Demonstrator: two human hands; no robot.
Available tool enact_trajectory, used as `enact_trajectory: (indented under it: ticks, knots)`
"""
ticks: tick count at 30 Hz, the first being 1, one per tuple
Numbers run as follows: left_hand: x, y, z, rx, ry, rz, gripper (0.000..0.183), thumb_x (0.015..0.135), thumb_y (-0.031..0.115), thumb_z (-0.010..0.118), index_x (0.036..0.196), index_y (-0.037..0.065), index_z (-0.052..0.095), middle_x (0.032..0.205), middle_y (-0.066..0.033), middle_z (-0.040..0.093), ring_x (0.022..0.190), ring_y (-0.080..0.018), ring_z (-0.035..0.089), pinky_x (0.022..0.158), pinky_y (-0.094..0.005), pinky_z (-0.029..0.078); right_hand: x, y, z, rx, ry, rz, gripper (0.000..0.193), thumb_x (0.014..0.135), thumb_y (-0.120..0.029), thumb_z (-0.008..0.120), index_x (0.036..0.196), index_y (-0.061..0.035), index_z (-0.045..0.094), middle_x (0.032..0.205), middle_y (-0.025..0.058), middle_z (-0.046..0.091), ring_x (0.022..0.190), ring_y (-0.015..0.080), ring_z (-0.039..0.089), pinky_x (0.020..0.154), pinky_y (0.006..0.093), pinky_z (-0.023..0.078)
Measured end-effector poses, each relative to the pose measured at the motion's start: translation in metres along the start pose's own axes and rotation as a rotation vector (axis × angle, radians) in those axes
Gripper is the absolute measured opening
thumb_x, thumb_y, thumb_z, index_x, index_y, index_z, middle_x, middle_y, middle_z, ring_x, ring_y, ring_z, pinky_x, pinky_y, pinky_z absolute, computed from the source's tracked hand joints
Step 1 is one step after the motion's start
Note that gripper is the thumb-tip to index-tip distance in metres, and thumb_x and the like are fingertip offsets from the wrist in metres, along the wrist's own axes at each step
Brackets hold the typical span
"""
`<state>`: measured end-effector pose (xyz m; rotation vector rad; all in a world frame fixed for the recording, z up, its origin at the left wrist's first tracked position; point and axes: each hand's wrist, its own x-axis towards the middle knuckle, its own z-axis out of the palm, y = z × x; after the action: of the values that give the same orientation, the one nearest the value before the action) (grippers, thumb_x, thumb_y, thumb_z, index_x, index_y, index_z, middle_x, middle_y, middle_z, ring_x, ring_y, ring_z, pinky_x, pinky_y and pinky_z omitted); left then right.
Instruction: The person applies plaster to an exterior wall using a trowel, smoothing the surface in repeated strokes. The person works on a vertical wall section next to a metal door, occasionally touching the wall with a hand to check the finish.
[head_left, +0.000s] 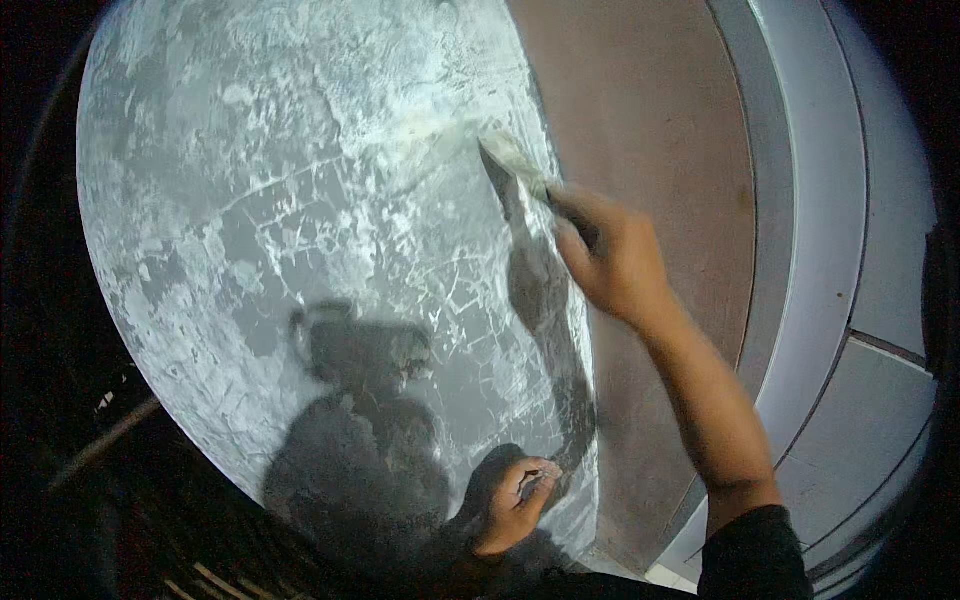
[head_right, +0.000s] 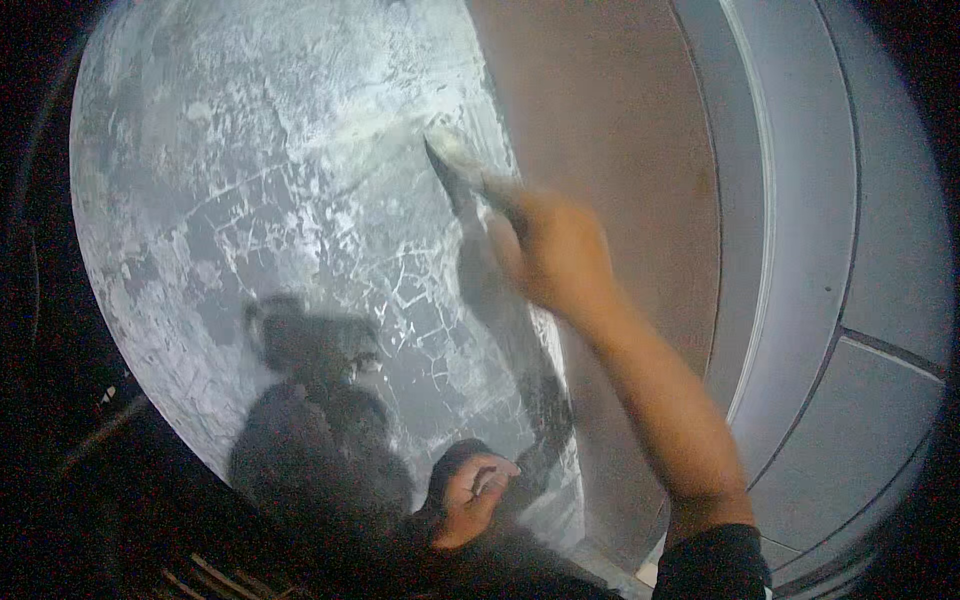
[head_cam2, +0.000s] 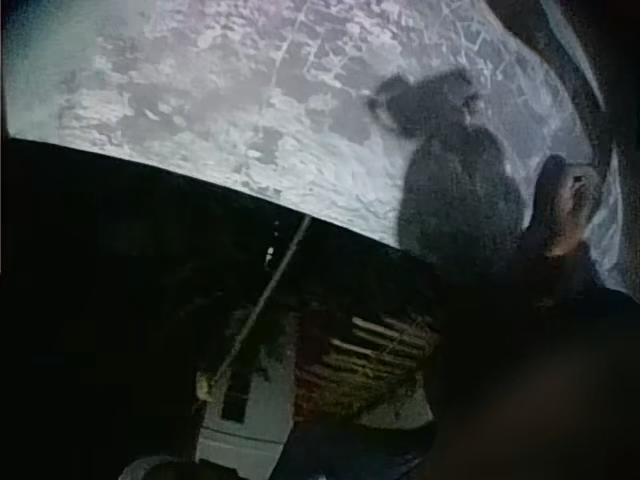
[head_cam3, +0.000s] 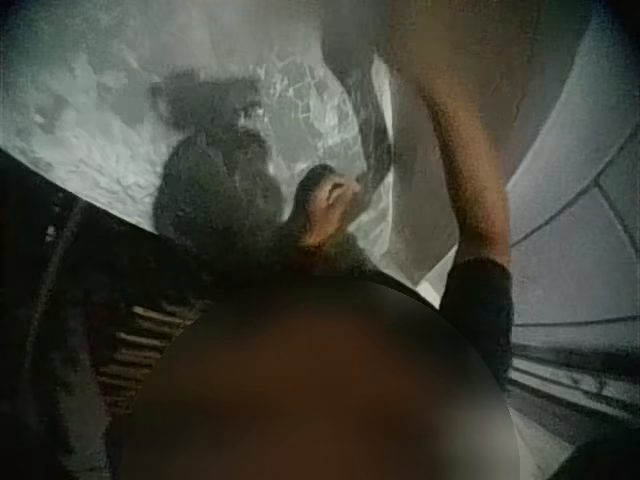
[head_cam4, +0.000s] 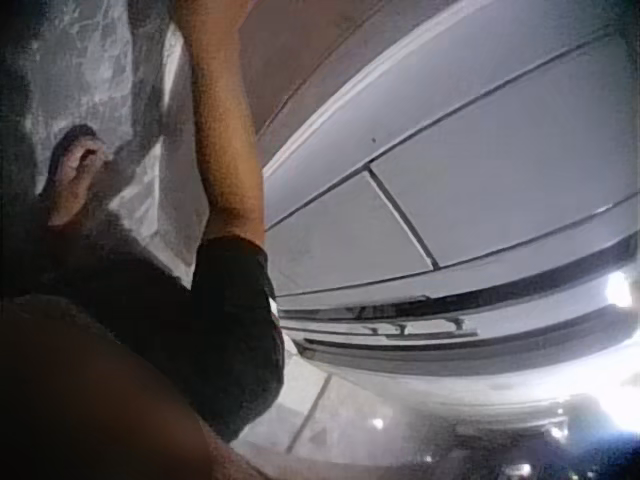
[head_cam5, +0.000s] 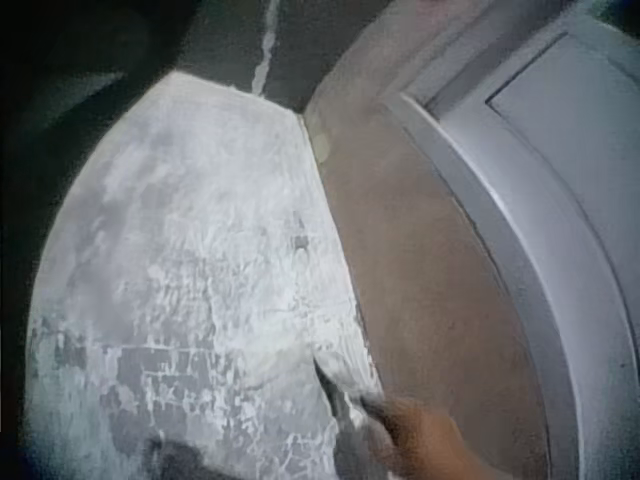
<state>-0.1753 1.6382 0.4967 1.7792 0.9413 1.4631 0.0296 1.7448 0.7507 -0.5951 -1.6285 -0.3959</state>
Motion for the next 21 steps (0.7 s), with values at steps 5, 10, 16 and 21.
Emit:
enact_trajectory:
  ticks: [5, 10, 16, 21]
  knots:
    - [-0.028, 0.013, -0.028, 0.206, 0.185, 0.125, 0.011, 0.095, 0.001, 0.062, 0.106, 0.0, 0.063, 0.105, -0.0142, 0.068, 0.102, -0.0236, 0.066, 0.094, -0.0363, 0.049, -0.181, -0.017, 0.022, 0.156, -0.135, 0.2, 0.046, 0.089, -0.015, 0.071, 0.132, -0.0009, 0.059, 0.094, 0.0156, 0.069, 0.075, 0.0263, 0.065, 0.069, 0.0381, 0.052]
    - [-0.066, 0.037, -0.072, 0.324, 0.549, 0.272, 0.022, 0.099, 0.015, 0.056, 0.115, 0.002, 0.061, 0.113, -0.0145, 0.065, 0.107, -0.029, 0.063, 0.097, -0.041, 0.049, -0.247, -0.029, 0.022, 0.988, -0.019, 1.056, 0.034, 0.093, -0.026, 0.064, 0.118, -0.0029, 0.059, 0.091, 0.0112, 0.067, 0.068, 0.0147, 0.056, 0.061, 0.0298, 0.046]
    - [-0.099, 0.086, -0.148, 0.795, 1.043, 0.749, 0.038, 0.103, 0.031, 0.05, 0.126, 0.003, 0.058, 0.124, -0.0154, 0.06, 0.115, -0.0334, 0.06, 0.102, -0.0456, 0.048, -0.253, -0.037, 0.046, 1.232, -0.025, 1.216, 0.031, 0.093, -0.025, 0.061, 0.115, -0.0044, 0.055, 0.086, 0.0095, 0.063, 0.061, 0.0136, 0.054, 0.051, 0.0256, 0.041]
    - [-0.103, 0.094, -0.198, 0.831, 1.151, 0.706, 0.047, 0.105, 0.04, 0.046, 0.133, 0.003, 0.056, 0.131, -0.016, 0.057, 0.119, -0.0356, 0.057, 0.104, -0.0482, 0.048, -0.239, -0.045, 0.062, 1.128, 0.026, 1.109, 0.024, 0.098, -0.024, 0.059, 0.115, -0.0068, 0.054, 0.085, 0.0073, 0.06, 0.062, 0.014, 0.056, 0.049, 0.0266, 0.042]
